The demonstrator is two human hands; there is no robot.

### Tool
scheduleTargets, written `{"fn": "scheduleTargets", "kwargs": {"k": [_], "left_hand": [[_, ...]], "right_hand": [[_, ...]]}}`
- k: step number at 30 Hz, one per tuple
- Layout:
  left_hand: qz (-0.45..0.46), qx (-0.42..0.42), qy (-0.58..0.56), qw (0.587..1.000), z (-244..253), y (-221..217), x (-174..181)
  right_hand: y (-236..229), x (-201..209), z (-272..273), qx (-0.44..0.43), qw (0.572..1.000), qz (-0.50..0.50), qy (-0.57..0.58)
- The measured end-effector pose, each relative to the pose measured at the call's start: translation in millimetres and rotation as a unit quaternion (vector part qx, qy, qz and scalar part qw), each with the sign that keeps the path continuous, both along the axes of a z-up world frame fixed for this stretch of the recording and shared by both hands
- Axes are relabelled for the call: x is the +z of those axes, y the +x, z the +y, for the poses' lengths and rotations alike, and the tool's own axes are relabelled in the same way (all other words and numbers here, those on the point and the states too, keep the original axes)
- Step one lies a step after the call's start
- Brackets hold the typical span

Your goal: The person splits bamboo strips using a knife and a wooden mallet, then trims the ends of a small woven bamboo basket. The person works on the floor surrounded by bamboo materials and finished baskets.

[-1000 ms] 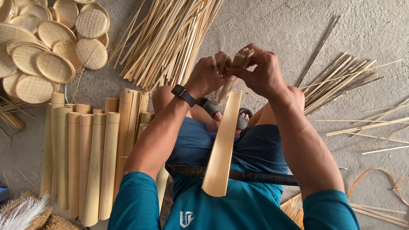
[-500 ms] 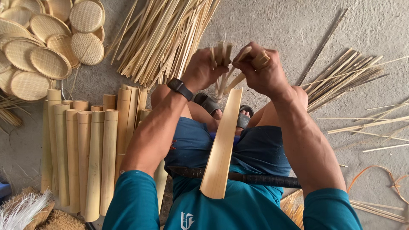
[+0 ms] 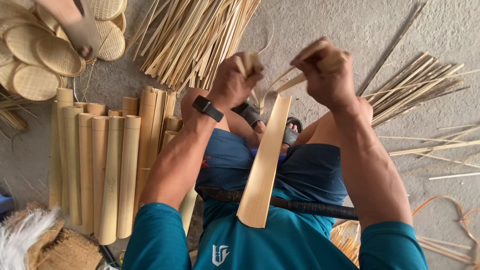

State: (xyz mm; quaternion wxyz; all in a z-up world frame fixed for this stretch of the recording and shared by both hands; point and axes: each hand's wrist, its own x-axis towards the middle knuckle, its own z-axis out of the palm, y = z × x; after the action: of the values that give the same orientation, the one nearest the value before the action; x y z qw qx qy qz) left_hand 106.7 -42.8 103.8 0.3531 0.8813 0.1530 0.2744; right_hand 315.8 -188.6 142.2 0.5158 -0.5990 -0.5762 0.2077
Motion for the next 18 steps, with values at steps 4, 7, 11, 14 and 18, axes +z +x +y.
{"fn": "scheduleTargets", "kwargs": {"k": [4, 7, 11, 14, 18], "left_hand": [[0.035, 0.041, -0.052, 0.997, -1, -17, -4], [0.043, 0.036, -0.046, 0.997, -13, -18, -6], [0.003, 0.073, -0.042, 0.996, -23, -28, 0], [-0.049, 0.029, -0.033, 0.998, -29, -9, 7], [0.026, 0.028, -0.007, 0.999, -31, 13, 30]], "right_hand": [[10, -12, -2, -0.021, 0.999, -0.001, 0.05], [23, -14, -5, -0.051, 0.998, 0.012, 0.039], [22, -7, -20, -0.083, 0.996, 0.019, 0.013], [-8, -11, -14, -0.061, 0.996, -0.024, -0.057], [-27, -1, -8, -0.028, 0.998, 0.034, -0.038]]}}
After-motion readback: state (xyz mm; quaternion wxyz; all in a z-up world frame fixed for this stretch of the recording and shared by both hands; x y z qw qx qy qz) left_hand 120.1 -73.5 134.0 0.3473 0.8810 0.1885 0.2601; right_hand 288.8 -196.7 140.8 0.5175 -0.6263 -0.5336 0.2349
